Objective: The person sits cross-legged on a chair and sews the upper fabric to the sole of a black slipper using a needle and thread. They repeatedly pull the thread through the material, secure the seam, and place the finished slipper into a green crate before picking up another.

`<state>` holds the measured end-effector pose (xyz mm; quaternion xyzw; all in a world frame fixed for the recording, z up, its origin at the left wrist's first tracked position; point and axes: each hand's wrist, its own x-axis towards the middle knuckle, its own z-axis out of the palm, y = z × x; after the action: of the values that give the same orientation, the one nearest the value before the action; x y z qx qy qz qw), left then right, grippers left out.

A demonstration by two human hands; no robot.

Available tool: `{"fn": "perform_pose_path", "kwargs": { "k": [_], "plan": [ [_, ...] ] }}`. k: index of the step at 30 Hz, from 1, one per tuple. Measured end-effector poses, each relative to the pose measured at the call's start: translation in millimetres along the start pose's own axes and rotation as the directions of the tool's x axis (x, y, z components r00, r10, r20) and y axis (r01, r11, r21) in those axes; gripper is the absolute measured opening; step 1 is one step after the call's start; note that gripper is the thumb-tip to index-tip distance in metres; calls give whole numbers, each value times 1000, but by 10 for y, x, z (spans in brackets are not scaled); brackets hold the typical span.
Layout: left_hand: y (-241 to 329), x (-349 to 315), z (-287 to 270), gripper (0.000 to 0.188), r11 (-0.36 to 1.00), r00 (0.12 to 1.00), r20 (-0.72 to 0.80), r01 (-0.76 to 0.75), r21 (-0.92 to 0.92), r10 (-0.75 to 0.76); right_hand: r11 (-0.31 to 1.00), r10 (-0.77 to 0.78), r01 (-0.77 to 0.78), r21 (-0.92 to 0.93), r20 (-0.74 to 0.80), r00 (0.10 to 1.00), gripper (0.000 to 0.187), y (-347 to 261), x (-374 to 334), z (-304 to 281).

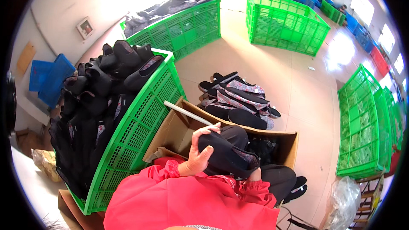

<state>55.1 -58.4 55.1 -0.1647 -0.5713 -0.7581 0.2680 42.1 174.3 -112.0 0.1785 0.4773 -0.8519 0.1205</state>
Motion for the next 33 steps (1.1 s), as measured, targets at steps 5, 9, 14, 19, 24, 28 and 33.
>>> {"fn": "perform_pose_path", "kwargs": {
  "k": [5,9,14,19,24,28,33],
  "plan": [
    [-113,-92,-246,23,691,790,-48,504,-518,-612,996,-79,81,-29,73,994,32,-198,138,-260],
    [-86,-154,-330,41,581,580,-29,813,-37,-814,987,-150,142,-72,-116,982,41,-271,324,-585],
    [142,-169,-642,47,504,464,260,543,672,-847,950,-178,210,-232,153,972,43,-366,301,-807],
    [561,82,-842,29,569,593,201,537,623,-780,916,323,-343,-206,-126,938,39,-83,21,-535],
    [1036,400,-1209,33,847,842,-106,531,-9,-529,948,283,-297,-117,-121,951,28,-85,13,-458],
    [1572,609,-1760,27,981,873,-453,124,-149,-179,934,283,-298,-195,-100,954,28,-10,58,-512],
    [2048,688,-2815,35,919,568,-807,-384,-86,161,917,296,-316,-242,-117,948,27,-12,53,-443]
  ]
}}
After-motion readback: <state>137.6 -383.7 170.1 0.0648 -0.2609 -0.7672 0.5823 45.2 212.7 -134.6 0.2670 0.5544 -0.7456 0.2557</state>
